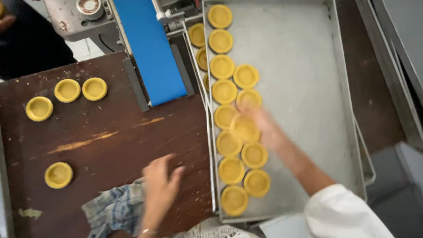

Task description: The person organizes yellow tart shells on metal trays by hand, moves the trays around the bakery kitchen, and takes shells from a conveyor belt.

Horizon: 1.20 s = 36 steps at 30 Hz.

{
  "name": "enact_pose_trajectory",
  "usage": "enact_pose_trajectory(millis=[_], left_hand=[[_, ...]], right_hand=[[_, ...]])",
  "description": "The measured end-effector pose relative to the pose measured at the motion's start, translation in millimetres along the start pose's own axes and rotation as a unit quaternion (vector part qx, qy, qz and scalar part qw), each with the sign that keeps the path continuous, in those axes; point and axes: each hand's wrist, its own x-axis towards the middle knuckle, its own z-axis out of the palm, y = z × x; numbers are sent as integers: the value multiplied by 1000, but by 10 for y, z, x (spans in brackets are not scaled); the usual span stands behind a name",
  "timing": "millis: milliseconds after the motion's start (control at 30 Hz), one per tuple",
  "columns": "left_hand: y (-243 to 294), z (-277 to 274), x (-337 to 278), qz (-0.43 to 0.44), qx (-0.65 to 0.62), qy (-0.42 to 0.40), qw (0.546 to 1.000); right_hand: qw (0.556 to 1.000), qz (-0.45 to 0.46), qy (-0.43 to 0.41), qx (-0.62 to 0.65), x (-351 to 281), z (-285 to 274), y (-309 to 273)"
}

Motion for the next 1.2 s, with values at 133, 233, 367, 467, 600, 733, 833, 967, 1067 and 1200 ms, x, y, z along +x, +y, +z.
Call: enact_pose_trajectory(millis=[133, 233, 367, 467, 600, 733, 833, 967, 1067, 1200], left_hand=[[-510, -34, -251, -268, 319, -61, 907], [-777, 75, -524, -441, 338, -117, 823], [-1210, 438, -1011, -309, 410, 14, 858], [-1192, 356, -1020, -291, 381, 98, 872], [-1112, 106, -829, -300, 362, 102, 877], [-856, 0, -406, -281, 392, 38, 875], [-946, 161, 243, -116, 238, 58, 962], [-1421, 1041, 1434, -255, -517, -45, 816], [-1042, 946, 2200, -307, -714, 30, 629], [-872, 1063, 2890, -391, -761, 128, 502]], right_hand=[[863, -492, 116, 2, 973, -529, -1222], [840, -528, 103, -67, 1364, -595, -1723], [627, -628, 243, -392, 1531, -578, -1723], [486, -645, 287, -516, 1156, -324, -1370], [508, -606, 198, -579, 905, -91, -974], [519, -586, 163, -600, 270, 163, -484], [549, -590, 162, -570, 60, 85, 12], [659, -543, 176, -489, -507, 191, 815], [722, -467, 246, -447, -677, 76, 1493], [800, -418, 304, -303, -1027, 98, 2320]])
